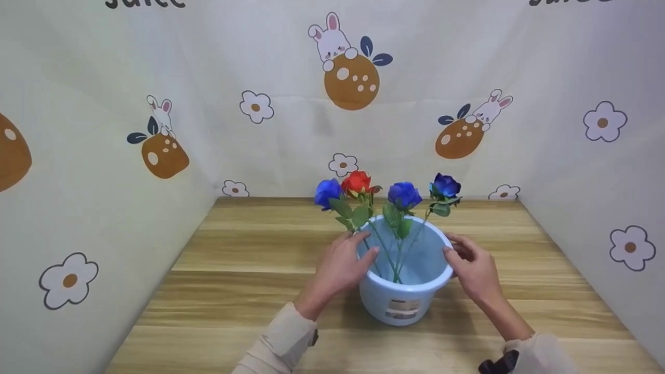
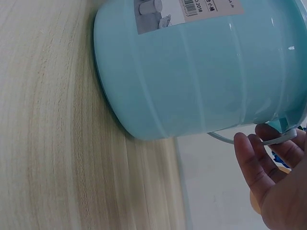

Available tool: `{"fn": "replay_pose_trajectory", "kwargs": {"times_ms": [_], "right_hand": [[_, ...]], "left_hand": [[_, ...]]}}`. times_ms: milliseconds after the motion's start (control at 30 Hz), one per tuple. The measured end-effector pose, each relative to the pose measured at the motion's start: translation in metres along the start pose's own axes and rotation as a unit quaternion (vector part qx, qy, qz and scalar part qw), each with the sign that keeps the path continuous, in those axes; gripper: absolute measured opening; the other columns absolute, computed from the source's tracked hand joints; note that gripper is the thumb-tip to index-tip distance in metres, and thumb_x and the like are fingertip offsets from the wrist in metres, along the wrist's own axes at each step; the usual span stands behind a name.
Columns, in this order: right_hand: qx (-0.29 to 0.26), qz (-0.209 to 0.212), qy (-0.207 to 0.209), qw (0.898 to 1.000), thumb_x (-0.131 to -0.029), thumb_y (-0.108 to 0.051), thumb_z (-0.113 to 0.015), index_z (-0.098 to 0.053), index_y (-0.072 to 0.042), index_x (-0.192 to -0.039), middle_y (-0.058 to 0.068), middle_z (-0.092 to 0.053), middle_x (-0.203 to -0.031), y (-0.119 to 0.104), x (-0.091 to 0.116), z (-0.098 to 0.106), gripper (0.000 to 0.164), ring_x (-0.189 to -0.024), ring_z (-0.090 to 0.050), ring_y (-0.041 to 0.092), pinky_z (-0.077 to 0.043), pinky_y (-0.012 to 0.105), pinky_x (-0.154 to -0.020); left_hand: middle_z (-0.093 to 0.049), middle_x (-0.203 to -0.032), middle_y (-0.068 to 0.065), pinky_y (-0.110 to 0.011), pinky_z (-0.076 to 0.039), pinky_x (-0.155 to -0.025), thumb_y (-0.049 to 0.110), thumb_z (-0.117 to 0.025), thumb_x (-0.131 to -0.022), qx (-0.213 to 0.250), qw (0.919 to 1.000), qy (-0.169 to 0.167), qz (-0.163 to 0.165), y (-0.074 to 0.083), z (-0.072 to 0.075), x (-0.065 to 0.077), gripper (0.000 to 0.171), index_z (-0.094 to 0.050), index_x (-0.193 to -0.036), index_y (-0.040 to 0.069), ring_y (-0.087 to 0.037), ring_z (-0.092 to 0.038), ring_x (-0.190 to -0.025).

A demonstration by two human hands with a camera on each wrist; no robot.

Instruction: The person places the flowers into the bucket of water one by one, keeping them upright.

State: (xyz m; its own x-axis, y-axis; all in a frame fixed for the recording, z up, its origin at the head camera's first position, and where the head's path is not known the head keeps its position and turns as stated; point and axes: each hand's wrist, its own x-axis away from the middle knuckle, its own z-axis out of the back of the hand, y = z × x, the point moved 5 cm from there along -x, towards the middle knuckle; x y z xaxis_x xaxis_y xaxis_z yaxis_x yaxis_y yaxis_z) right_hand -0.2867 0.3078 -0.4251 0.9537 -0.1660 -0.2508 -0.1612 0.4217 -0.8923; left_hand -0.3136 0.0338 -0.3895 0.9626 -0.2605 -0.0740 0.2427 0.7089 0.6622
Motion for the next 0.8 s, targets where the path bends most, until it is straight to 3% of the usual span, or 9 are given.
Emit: {"fn": "replay_pose_trajectory", "kwargs": {"times_ms": [233, 500, 800], "right_hand": [[-0.003, 0.006, -0.001, 1.0, -0.108, -0.027, -0.06, -0.061, -0.011, -0.146, 0.02, -0.07, -0.13, -0.0038, -0.0014, 0.0019, 0.041, -0.104, -0.069, 0.025, -0.063, 0.026, -0.074], [-0.005, 0.016, 0.008, 1.0, -0.106, -0.025, -0.062, -0.063, -0.01, -0.143, 0.021, -0.071, -0.126, -0.0026, -0.0001, 0.0016, 0.04, -0.099, -0.069, 0.018, -0.063, 0.026, -0.072], [-0.003, 0.008, -0.001, 1.0, -0.108, -0.028, -0.059, -0.061, -0.011, -0.145, 0.02, -0.07, -0.129, 0.0003, -0.0003, 0.0003, 0.041, -0.106, -0.068, 0.026, -0.063, 0.026, -0.074]], "left_hand": [[-0.047, -0.163, -0.017, -0.061, -0.04, -0.121, 0.047, -0.06, -0.105, -0.008, 1.0, -0.001, -0.002, 0.0047, 0.0044, 0.0019, 0.057, -0.055, -0.155, 0.019, -0.039, -0.047, -0.15], [-0.053, -0.159, -0.014, -0.06, -0.043, -0.119, 0.048, -0.059, -0.106, -0.003, 0.9999, -0.011, -0.008, 0.0049, 0.0035, 0.0077, 0.056, -0.057, -0.153, 0.018, -0.036, -0.05, -0.148], [-0.054, -0.158, -0.012, -0.06, -0.044, -0.118, 0.05, -0.057, -0.106, 0.002, 0.9998, -0.019, -0.004, 0.0027, 0.0039, 0.0086, 0.055, -0.058, -0.152, 0.02, -0.036, -0.05, -0.148]]}}
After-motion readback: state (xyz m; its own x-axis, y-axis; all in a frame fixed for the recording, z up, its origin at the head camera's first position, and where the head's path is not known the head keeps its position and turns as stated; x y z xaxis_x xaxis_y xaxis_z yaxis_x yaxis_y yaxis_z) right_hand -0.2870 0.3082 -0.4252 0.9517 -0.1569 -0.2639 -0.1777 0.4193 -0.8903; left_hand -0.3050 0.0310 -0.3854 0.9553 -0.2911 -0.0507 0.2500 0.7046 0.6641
